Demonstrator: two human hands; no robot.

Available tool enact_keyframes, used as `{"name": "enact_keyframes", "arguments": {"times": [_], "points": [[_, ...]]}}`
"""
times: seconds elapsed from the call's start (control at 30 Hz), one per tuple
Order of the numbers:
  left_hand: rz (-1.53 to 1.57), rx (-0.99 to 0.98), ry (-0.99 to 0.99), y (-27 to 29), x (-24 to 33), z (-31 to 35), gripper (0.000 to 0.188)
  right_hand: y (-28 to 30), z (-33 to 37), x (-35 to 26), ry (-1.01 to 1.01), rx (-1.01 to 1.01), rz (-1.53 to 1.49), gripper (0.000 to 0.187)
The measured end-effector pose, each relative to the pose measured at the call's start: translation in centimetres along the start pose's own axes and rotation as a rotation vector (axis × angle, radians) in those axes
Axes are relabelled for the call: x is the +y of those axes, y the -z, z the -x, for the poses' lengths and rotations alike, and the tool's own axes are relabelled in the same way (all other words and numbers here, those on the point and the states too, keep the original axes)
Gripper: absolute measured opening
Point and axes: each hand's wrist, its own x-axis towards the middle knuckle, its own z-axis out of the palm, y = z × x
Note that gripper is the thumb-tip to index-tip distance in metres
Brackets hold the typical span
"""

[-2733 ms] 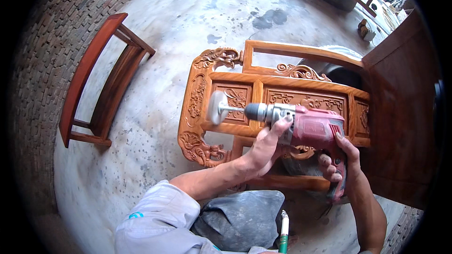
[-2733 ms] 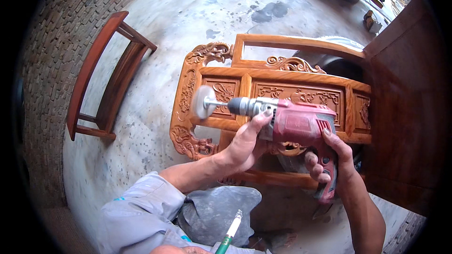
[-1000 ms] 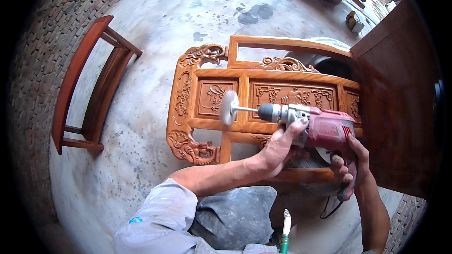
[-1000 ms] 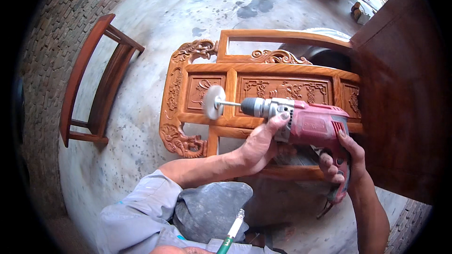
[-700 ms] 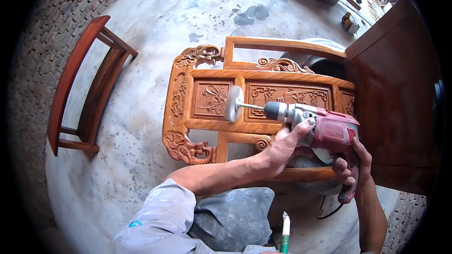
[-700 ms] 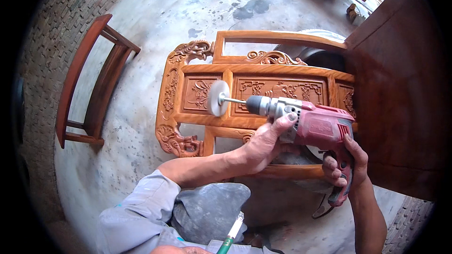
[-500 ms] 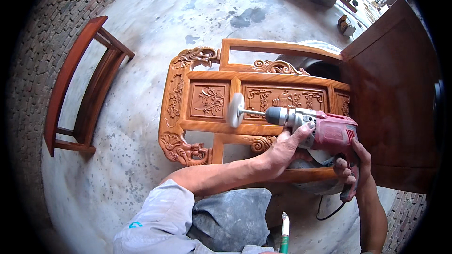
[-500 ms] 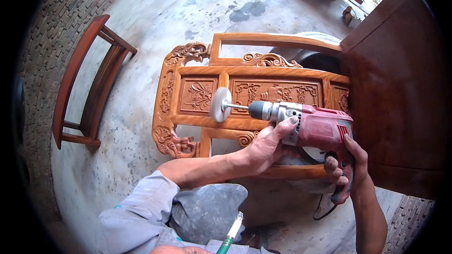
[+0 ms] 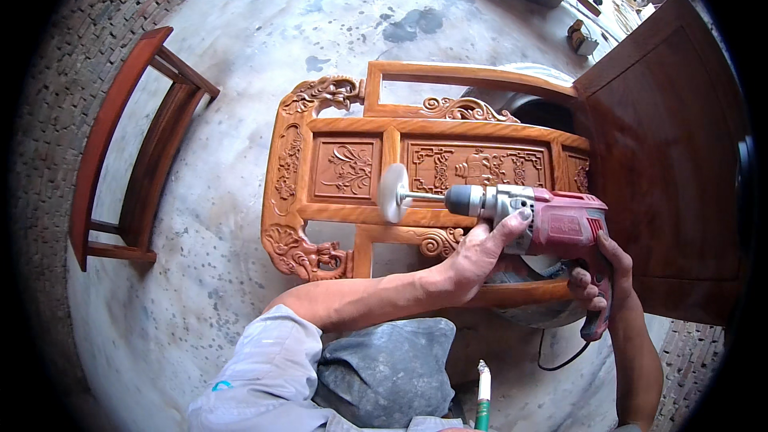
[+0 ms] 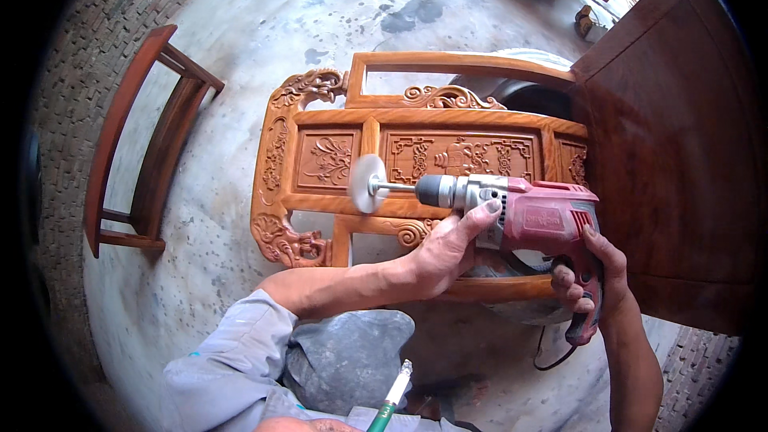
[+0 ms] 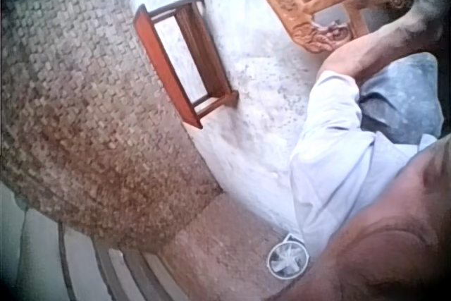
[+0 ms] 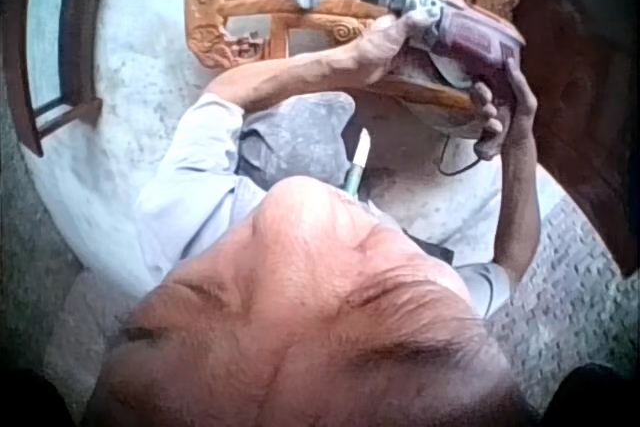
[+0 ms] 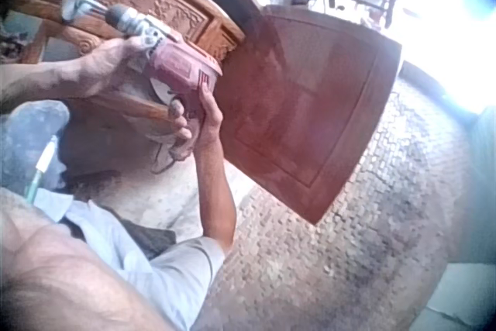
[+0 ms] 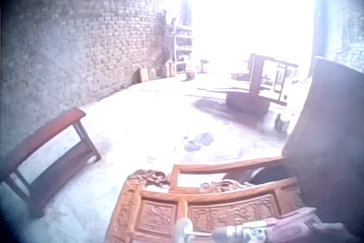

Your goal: The person uses a power drill with a polishing attachment to smooth and polish the surface of an intricately carved wooden chair. They systematically move the tool across the seat, backrest, and legs, repositioning the chair to access different areas.

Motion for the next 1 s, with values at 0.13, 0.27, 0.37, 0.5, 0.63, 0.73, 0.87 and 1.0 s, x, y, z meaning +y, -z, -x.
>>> {"name": "enact_keyframes", "arguments": {"times": [0.13,0.27,0.37,0.5,0.63,0.73,0.87,1.0], "points": [[0.005,0.000,-0.088,0.3,0.9,-2.0,0.058,-1.1,-0.7,-0.4,0.070,0.061,0.013,0.051],[0.008,-0.006,-0.110,0.9,1.4,-3.1,0.055,-1.0,-1.6,-0.7,0.097,0.014,0.024,0.052],[0.009,-0.074,-0.069,-1.2,1.5,-0.6,0.059,-0.3,0.4,-0.6,0.018,0.044,0.037,0.053],[0.026,-0.094,-0.078,-0.9,1.2,-0.5,0.060,-1.3,0.6,-0.4,0.020,0.096,0.019,0.051],[0.035,0.000,-0.081,0.7,1.6,-3.4,0.055,-1.5,-1.3,-0.7,0.088,0.003,-0.022,0.050],[0.030,-0.025,-0.099,0.1,1.2,-2.3,0.055,-1.6,-0.3,-0.8,0.086,-0.009,0.062,0.050],[0.039,-0.080,-0.102,-1.6,1.3,-0.1,0.058,-1.7,1.2,-0.5,0.020,0.071,0.055,0.050],[0.021,-0.083,-0.098,-1.2,1.6,-1.6,0.059,-2.3,1.0,-0.5,0.072,0.119,0.044,0.051]]}}
